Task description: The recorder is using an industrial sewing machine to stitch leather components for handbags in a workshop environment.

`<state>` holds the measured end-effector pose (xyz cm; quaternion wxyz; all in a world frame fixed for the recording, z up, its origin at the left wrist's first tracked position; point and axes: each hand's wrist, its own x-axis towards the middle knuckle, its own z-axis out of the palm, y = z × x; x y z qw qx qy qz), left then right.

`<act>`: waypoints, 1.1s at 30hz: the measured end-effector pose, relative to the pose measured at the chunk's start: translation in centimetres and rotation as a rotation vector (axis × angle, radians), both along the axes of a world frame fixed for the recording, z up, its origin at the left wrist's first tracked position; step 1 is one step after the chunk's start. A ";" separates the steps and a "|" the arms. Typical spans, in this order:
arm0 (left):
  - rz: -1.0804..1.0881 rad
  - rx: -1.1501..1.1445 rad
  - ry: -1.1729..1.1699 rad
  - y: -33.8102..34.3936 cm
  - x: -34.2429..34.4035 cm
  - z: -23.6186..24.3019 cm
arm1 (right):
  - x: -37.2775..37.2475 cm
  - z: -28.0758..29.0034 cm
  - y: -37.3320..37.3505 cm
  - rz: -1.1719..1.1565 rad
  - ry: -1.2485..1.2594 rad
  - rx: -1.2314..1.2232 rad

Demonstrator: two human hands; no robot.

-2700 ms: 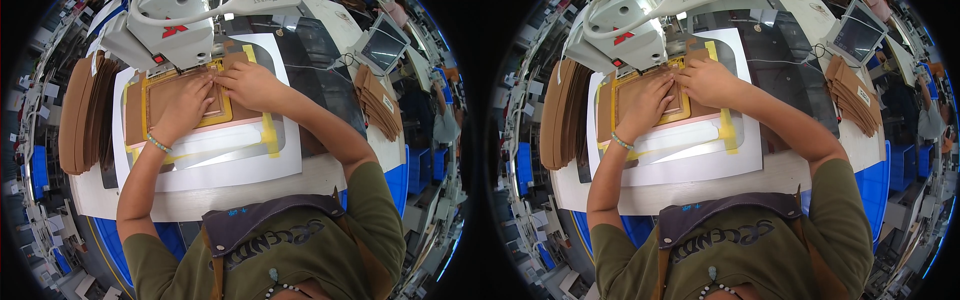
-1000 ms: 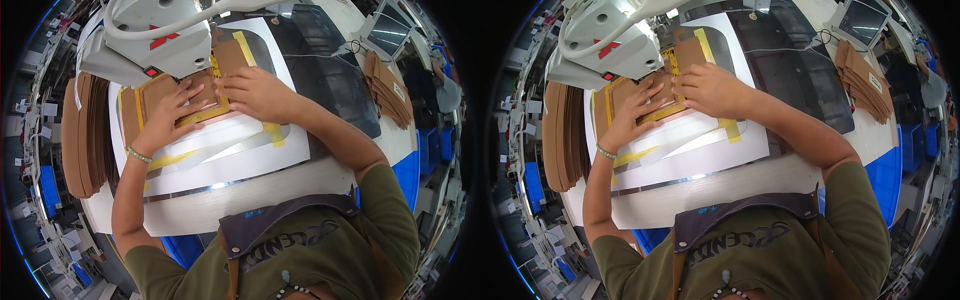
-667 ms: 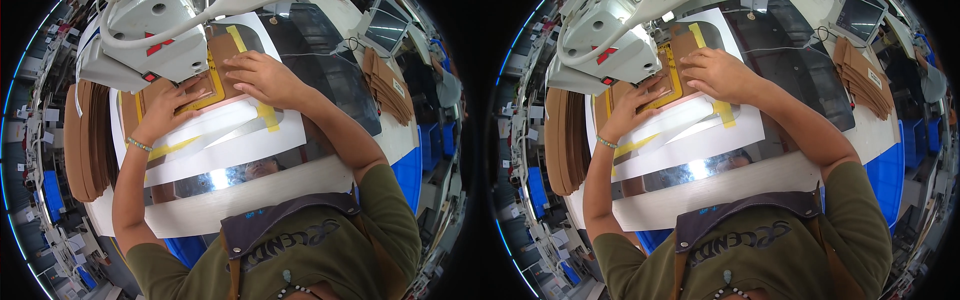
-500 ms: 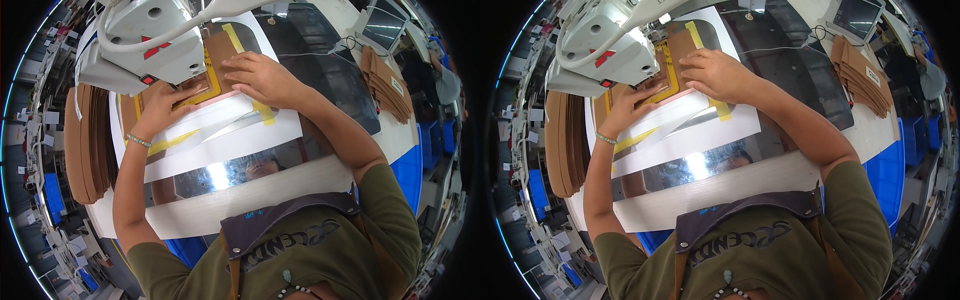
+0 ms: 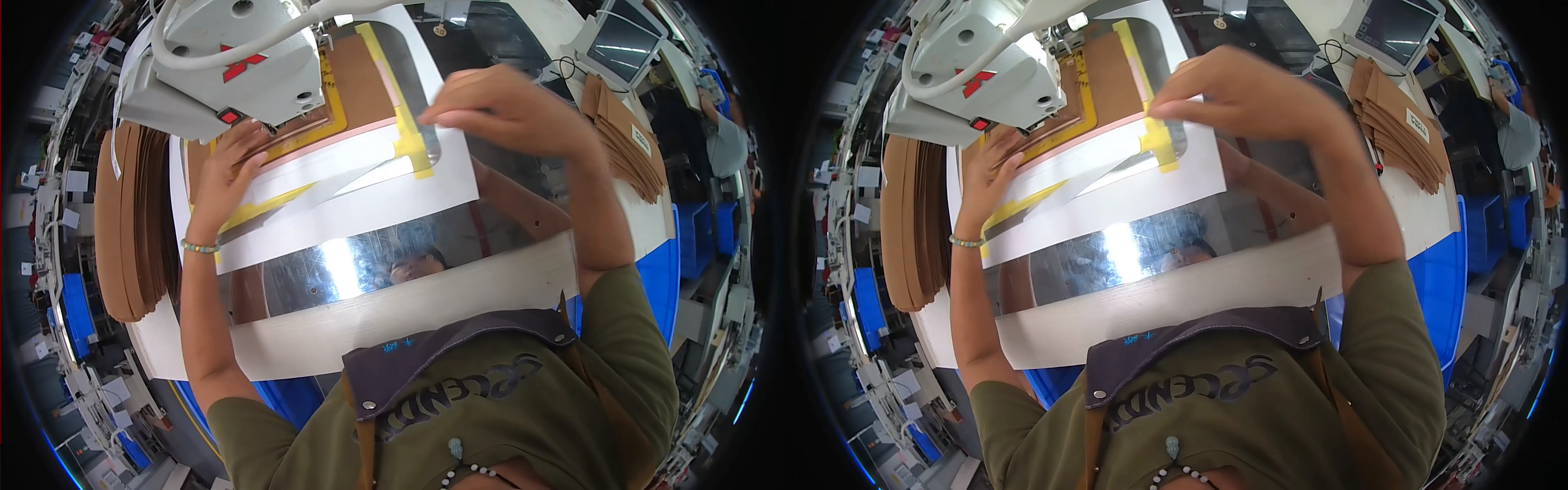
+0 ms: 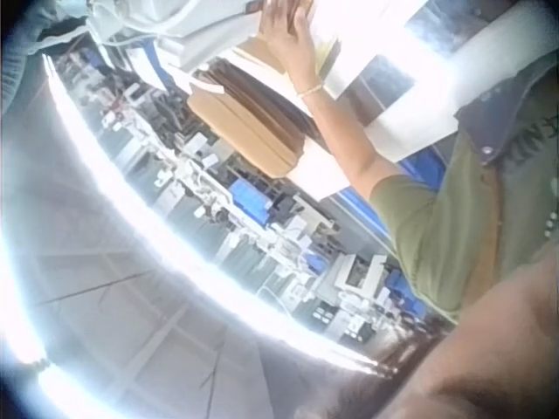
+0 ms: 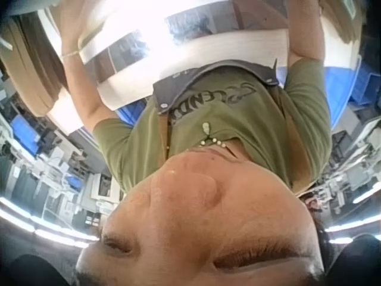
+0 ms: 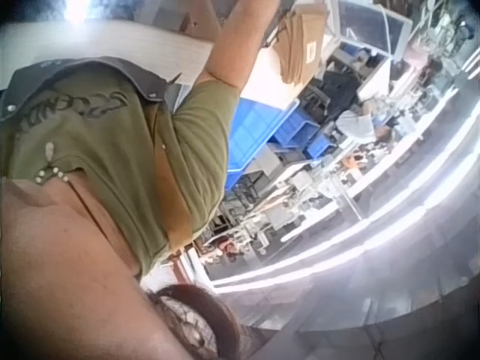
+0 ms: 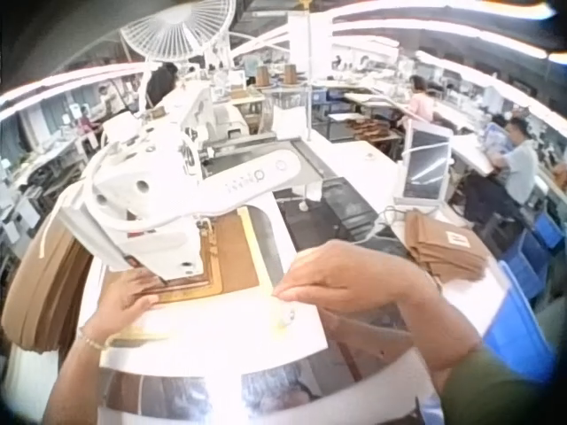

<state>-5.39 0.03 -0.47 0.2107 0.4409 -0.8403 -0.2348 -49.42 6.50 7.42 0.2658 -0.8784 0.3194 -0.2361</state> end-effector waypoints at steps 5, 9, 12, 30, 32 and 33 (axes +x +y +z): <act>0.136 -0.039 0.064 0.9 6.7 1.2 | -8.7 12.6 5.0 0.145 -0.206 -0.087; 0.308 -0.071 0.007 -0.6 10.0 0.4 | -10.7 14.1 7.2 0.022 -0.145 -0.198; 0.605 0.104 0.075 -1.7 11.1 -0.6 | -11.0 13.7 7.9 -0.031 -0.119 -0.226; 0.572 0.205 0.143 -4.5 6.5 -2.5 | -11.8 13.6 7.9 -0.101 -0.049 -0.244; 0.541 0.141 0.126 -4.7 4.7 -2.3 | -12.0 13.5 7.9 -0.100 -0.048 -0.255; 0.616 0.147 0.087 -4.6 4.2 -2.5 | -12.0 13.4 7.8 -0.096 -0.044 -0.253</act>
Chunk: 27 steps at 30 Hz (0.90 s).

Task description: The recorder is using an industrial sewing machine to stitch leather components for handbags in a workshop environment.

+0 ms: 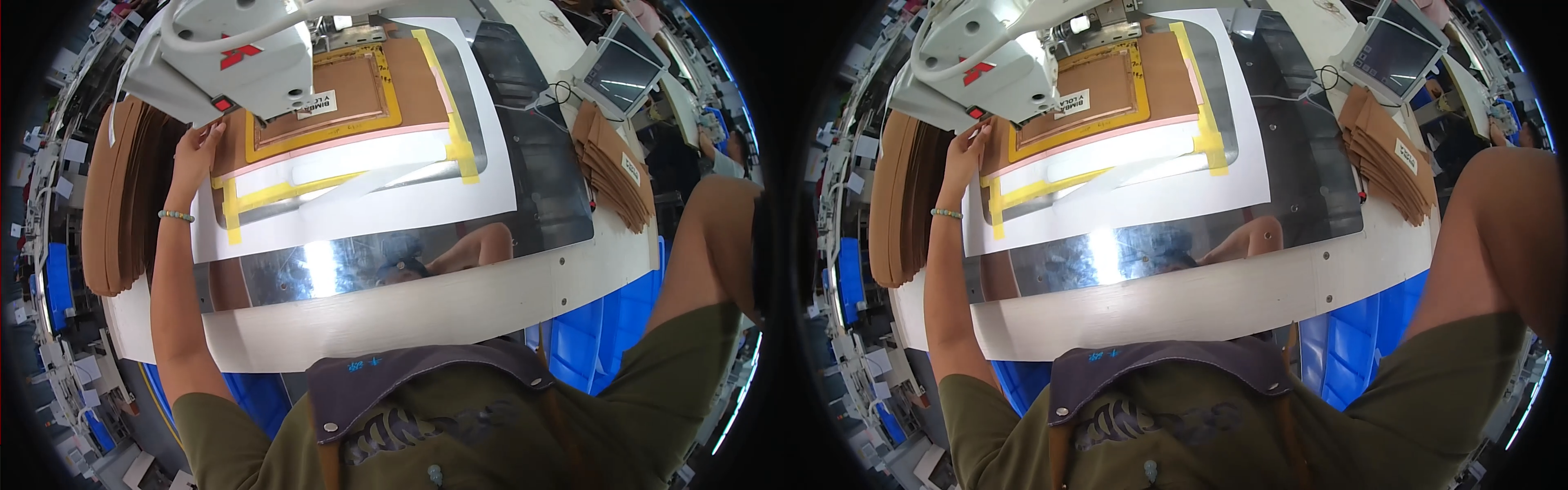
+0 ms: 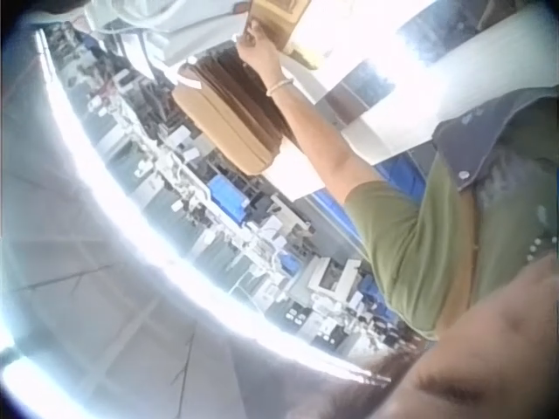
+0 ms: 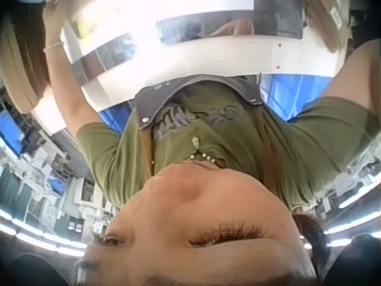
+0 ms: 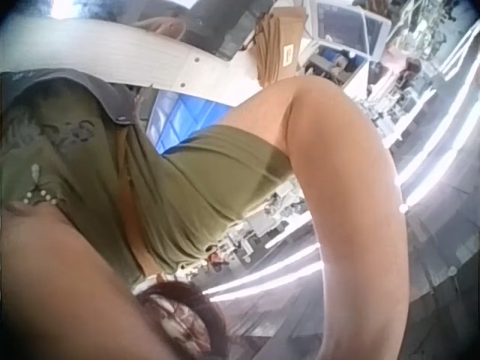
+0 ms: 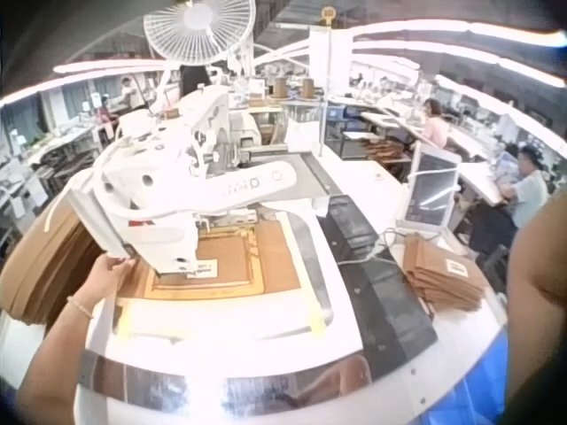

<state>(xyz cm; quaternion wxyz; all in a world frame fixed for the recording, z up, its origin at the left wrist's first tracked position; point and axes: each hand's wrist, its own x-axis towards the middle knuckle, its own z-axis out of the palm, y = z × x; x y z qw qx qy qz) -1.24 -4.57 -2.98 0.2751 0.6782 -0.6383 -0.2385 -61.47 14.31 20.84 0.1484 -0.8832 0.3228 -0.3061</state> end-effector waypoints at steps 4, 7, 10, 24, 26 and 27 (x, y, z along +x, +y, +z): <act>-0.106 -0.189 -0.001 -1.7 -1.7 -2.0 | 0.1 0.3 -0.1 0.006 -0.024 -0.009; -0.101 -0.186 -0.198 -3.6 -1.8 -5.1 | 0.8 0.8 -0.4 -0.002 -0.090 -0.002; -0.212 -0.350 -0.328 -7.4 -2.9 -7.7 | 2.7 0.7 -0.4 0.030 -0.251 -0.042; -0.117 -0.197 -0.016 -9.5 -8.2 -13.9 | 14.6 -22.4 -6.8 0.115 0.132 0.136; -0.185 -0.275 0.014 -9.0 -8.9 -13.7 | 14.5 -22.5 -6.6 0.094 0.124 0.170; -0.186 -0.267 0.007 -8.6 -9.0 -13.3 | 14.5 -22.4 -6.6 0.092 0.114 0.160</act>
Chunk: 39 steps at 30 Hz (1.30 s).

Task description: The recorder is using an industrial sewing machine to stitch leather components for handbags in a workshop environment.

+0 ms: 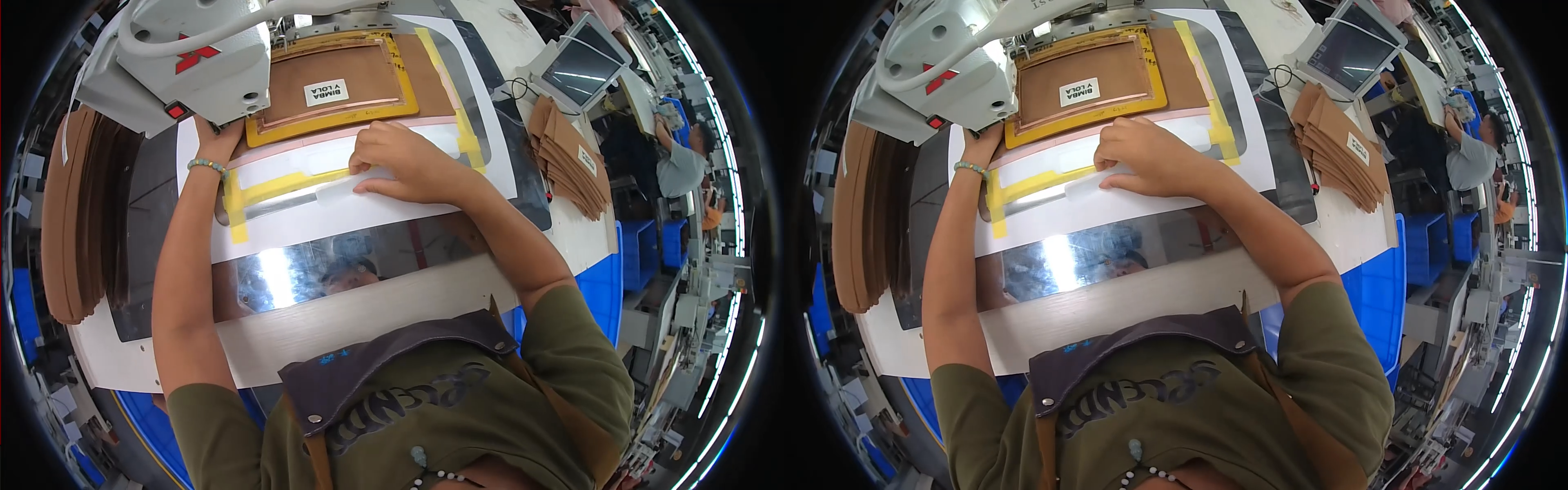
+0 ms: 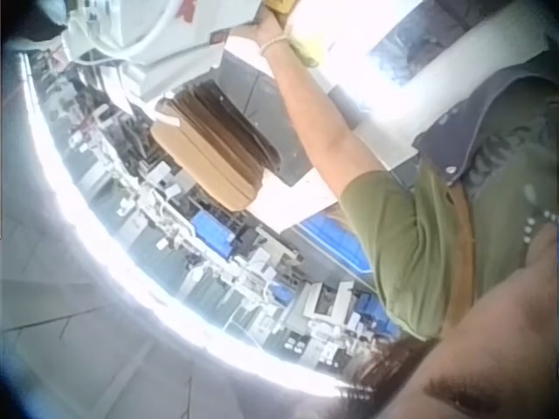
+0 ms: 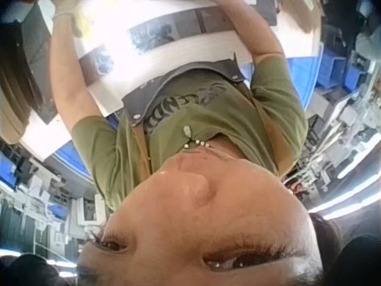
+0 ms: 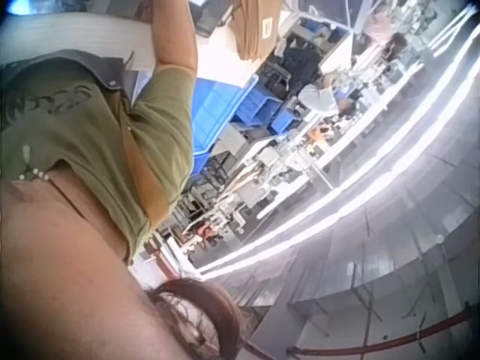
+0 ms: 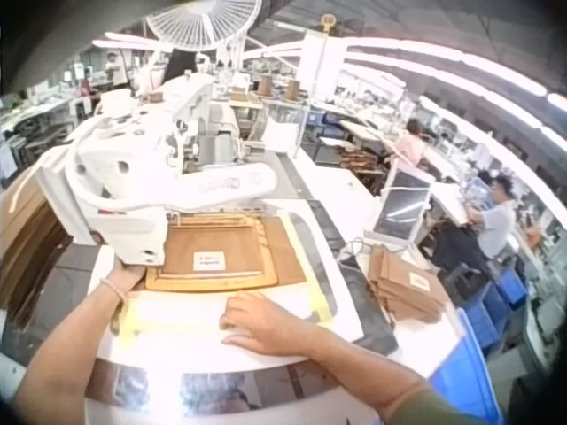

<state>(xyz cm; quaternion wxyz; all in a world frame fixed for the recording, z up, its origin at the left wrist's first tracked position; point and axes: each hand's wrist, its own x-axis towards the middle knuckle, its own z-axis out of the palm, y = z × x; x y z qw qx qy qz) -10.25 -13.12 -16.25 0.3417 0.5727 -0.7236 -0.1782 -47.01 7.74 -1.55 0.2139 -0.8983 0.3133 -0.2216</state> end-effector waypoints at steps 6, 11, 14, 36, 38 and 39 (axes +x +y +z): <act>0.030 -0.370 -0.450 3.4 0.4 5.5 | 0.1 0.0 0.1 0.005 -0.068 -0.002; 0.389 -0.202 -0.441 8.8 3.0 13.7 | 0.0 0.4 0.2 -0.130 -0.222 0.186; 0.295 -0.417 -0.249 16.8 7.2 17.4 | -0.2 0.8 0.0 -0.231 -0.204 0.275; 1.587 0.019 -0.174 78.7 29.0 1.3 | -0.2 -0.7 -0.3 -0.217 -0.114 0.219; 1.630 0.168 -0.245 81.2 28.9 0.5 | -0.1 -0.5 -0.2 -0.225 -0.107 0.219; 1.728 0.321 -0.357 81.9 29.0 0.1 | 0.0 -0.3 -0.2 -0.214 -0.112 0.208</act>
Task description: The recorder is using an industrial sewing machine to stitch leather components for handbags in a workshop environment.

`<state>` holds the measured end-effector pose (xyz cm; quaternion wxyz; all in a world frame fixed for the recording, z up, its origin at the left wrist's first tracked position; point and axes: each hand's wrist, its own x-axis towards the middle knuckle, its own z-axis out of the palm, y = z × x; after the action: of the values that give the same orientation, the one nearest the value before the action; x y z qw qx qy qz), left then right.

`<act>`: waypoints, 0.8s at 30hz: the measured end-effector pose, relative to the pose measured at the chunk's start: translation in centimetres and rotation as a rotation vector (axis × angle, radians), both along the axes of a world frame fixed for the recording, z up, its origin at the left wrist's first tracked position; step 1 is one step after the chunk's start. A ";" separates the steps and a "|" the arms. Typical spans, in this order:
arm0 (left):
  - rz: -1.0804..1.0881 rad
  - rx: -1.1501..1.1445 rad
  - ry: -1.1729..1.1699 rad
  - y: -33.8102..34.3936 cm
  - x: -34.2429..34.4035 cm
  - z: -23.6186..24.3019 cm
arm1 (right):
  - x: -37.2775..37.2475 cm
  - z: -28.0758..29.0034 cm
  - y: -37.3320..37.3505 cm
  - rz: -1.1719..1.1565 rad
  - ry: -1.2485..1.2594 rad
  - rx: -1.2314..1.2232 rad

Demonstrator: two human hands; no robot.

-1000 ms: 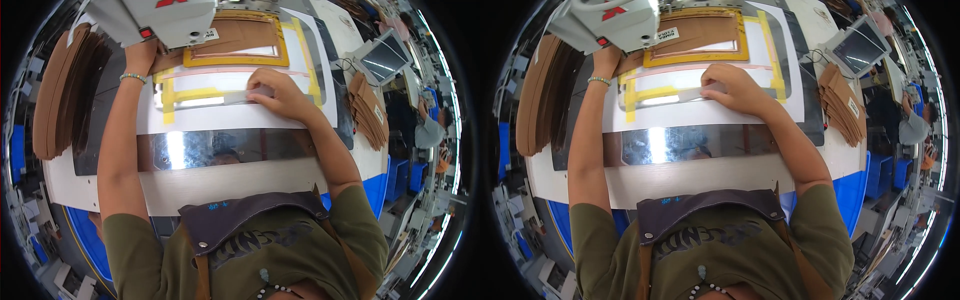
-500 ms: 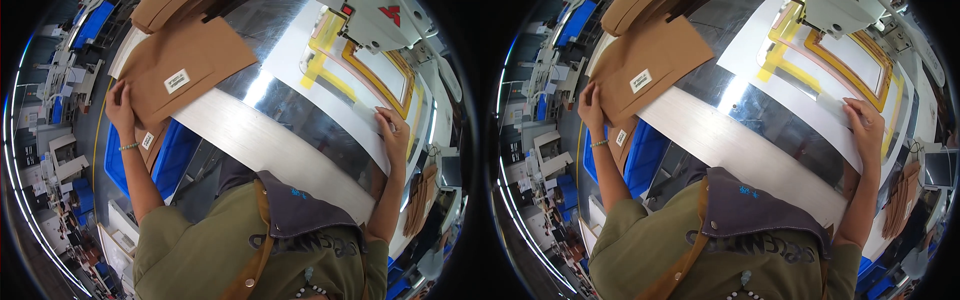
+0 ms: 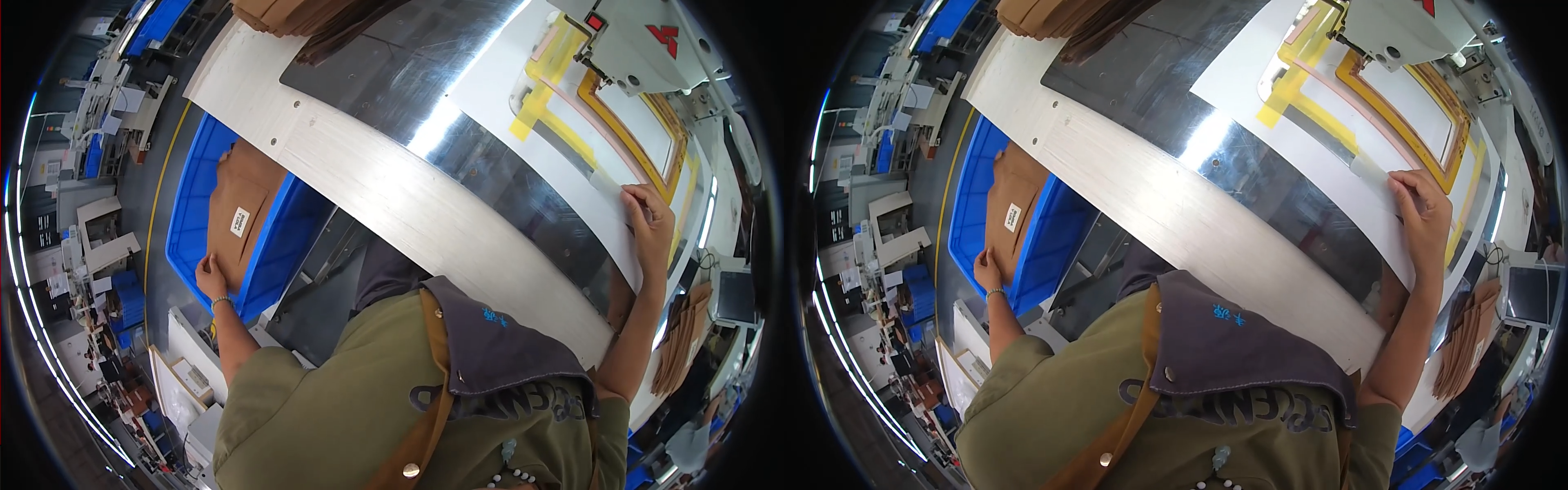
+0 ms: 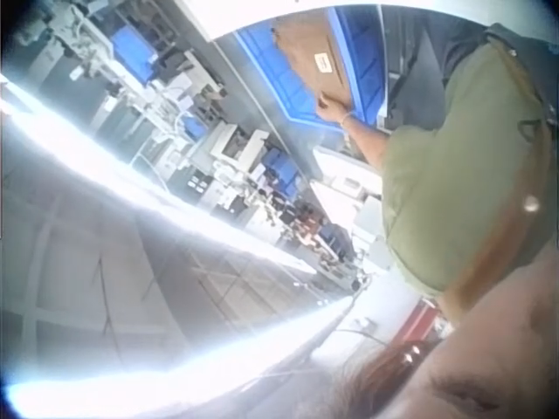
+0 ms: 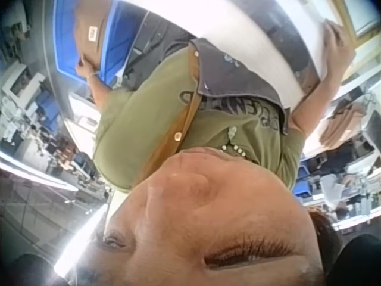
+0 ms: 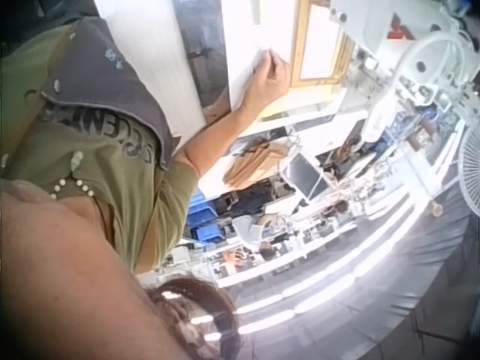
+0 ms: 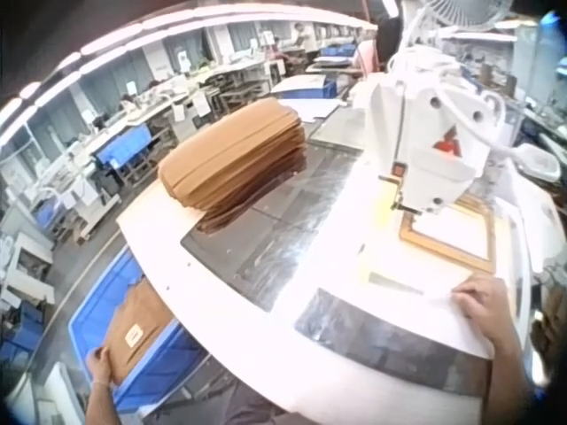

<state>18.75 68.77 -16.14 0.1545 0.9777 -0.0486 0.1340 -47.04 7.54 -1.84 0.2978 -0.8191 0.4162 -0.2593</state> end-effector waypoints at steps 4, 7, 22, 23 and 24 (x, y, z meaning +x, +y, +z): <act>0.178 0.319 -0.084 -1.7 0.9 -1.2 | 0.5 0.6 0.2 0.012 0.043 -0.022; -0.102 0.142 -0.132 -5.7 2.3 -1.3 | 0.6 0.7 0.3 0.021 -0.012 0.032; -0.523 -0.180 -0.266 -19.7 2.1 2.3 | -0.5 1.8 -1.0 -0.009 -0.158 0.068; -0.588 -0.217 -0.400 -22.0 1.4 4.3 | -0.7 2.7 -1.8 -0.017 -0.154 0.003; -0.628 -0.287 -0.516 -24.9 0.4 6.4 | -1.1 3.7 -2.7 -0.017 -0.153 -0.009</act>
<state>19.14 43.85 -9.70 0.3050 0.8183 -0.3619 0.3261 -48.13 4.88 1.90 0.3227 -0.7946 0.3980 -0.3257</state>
